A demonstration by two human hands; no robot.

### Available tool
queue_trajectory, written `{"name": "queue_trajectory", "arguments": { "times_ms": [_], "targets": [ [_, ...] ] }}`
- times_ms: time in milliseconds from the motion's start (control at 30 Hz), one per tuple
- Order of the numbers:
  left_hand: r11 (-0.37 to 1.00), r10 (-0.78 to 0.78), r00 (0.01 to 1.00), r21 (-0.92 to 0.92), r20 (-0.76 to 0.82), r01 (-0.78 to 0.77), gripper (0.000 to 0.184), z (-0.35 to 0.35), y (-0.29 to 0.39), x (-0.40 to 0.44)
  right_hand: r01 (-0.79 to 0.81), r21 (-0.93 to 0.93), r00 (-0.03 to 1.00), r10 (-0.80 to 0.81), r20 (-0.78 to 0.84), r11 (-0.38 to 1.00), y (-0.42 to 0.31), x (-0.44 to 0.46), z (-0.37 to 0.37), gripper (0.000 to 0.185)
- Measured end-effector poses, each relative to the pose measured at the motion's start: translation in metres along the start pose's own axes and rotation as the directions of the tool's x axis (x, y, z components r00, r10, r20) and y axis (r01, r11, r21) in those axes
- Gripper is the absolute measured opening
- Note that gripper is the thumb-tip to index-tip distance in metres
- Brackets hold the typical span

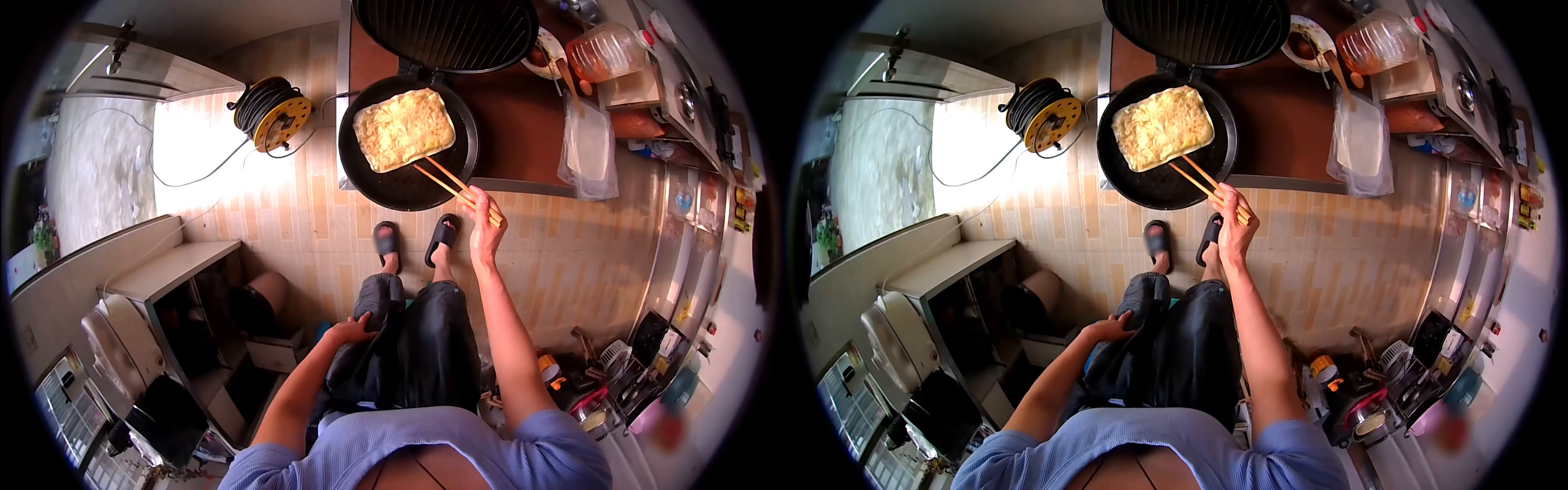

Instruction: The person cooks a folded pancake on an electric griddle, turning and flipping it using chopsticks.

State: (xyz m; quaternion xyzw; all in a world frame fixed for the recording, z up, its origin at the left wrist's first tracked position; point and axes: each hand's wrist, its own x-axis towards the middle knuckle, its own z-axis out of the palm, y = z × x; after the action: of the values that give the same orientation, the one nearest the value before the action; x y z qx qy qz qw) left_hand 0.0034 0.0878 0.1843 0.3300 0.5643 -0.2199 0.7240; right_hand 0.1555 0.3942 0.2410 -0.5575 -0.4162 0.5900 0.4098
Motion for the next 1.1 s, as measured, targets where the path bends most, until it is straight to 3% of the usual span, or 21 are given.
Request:
{"name": "queue_trajectory", "arguments": {
  "times_ms": [133, 233, 333, 433, 500, 533, 633, 667, 700, 767, 867, 967, 1100],
  "targets": [
    [0.999, 0.005, 1.0, 0.04, -0.007, -0.005, 0.097, -0.003, -0.004, 0.003, 0.235, -0.074, 0.972, -0.234, 0.019, 0.969, -0.01, 0.029, -0.011, 0.03],
    [0.999, 0.009, 1.0, 0.045, -0.02, -0.008, 0.097, -0.001, -0.009, 0.003, 0.492, -0.417, 0.87, -0.449, 0.203, 0.764, -0.013, 0.064, -0.007, 0.017],
    [0.996, 0.02, 0.999, 0.085, -0.046, -0.016, 0.092, -0.001, -0.011, 0.002, 0.636, -0.482, 0.772, -0.487, 0.408, 0.603, -0.012, 0.07, -0.004, 0.013],
    [0.996, 0.022, 0.999, 0.089, -0.045, -0.018, 0.093, -0.002, -0.013, 0.005, 0.572, -0.523, 0.82, -0.41, 0.4, 0.632, -0.016, 0.037, -0.006, 0.012],
    [0.997, 0.016, 0.999, 0.073, -0.043, -0.013, 0.095, -0.004, -0.013, 0.006, 0.424, -0.522, 0.891, -0.237, 0.388, 0.74, -0.018, 0.011, -0.009, 0.013],
    [0.998, 0.013, 0.999, 0.068, -0.044, -0.01, 0.095, -0.005, -0.013, 0.005, 0.248, -0.506, 0.931, -0.059, 0.361, 0.826, -0.02, -0.001, -0.008, 0.014],
    [0.998, 0.031, 0.998, 0.057, -0.057, -0.028, 0.093, -0.004, -0.016, 0.005, 0.313, -0.313, 0.927, -0.217, 0.306, 0.897, -0.035, -0.003, 0.011, 0.014],
    [0.998, 0.041, 0.997, 0.058, -0.061, -0.038, 0.093, -0.003, -0.017, 0.005, 0.259, -0.205, 0.938, -0.196, 0.285, 0.944, -0.035, 0.004, 0.02, 0.014],
    [0.997, 0.044, 0.997, 0.065, -0.065, -0.04, 0.092, -0.002, -0.019, 0.006, 0.349, -0.194, 0.91, -0.283, 0.302, 0.917, -0.029, 0.017, 0.03, 0.013],
    [0.996, 0.054, 0.996, 0.077, -0.074, -0.049, 0.092, -0.001, -0.021, 0.009, 0.492, -0.224, 0.839, -0.389, 0.38, 0.841, -0.017, 0.042, 0.052, 0.013],
    [0.997, 0.038, 0.996, 0.075, -0.081, -0.032, 0.091, -0.001, -0.017, 0.002, 0.516, -0.179, 0.76, -0.351, 0.548, 0.837, -0.001, 0.064, 0.082, 0.014],
    [0.997, 0.038, 0.995, 0.07, -0.088, -0.032, 0.091, 0.0, -0.019, 0.004, 0.61, -0.223, 0.727, -0.426, 0.538, 0.76, 0.002, 0.078, 0.087, 0.015],
    [0.996, 0.036, 0.996, 0.079, -0.076, -0.03, 0.091, -0.001, -0.018, 0.006, 0.619, -0.335, 0.784, -0.532, 0.32, 0.71, 0.006, 0.086, 0.072, 0.015]
  ]
}}
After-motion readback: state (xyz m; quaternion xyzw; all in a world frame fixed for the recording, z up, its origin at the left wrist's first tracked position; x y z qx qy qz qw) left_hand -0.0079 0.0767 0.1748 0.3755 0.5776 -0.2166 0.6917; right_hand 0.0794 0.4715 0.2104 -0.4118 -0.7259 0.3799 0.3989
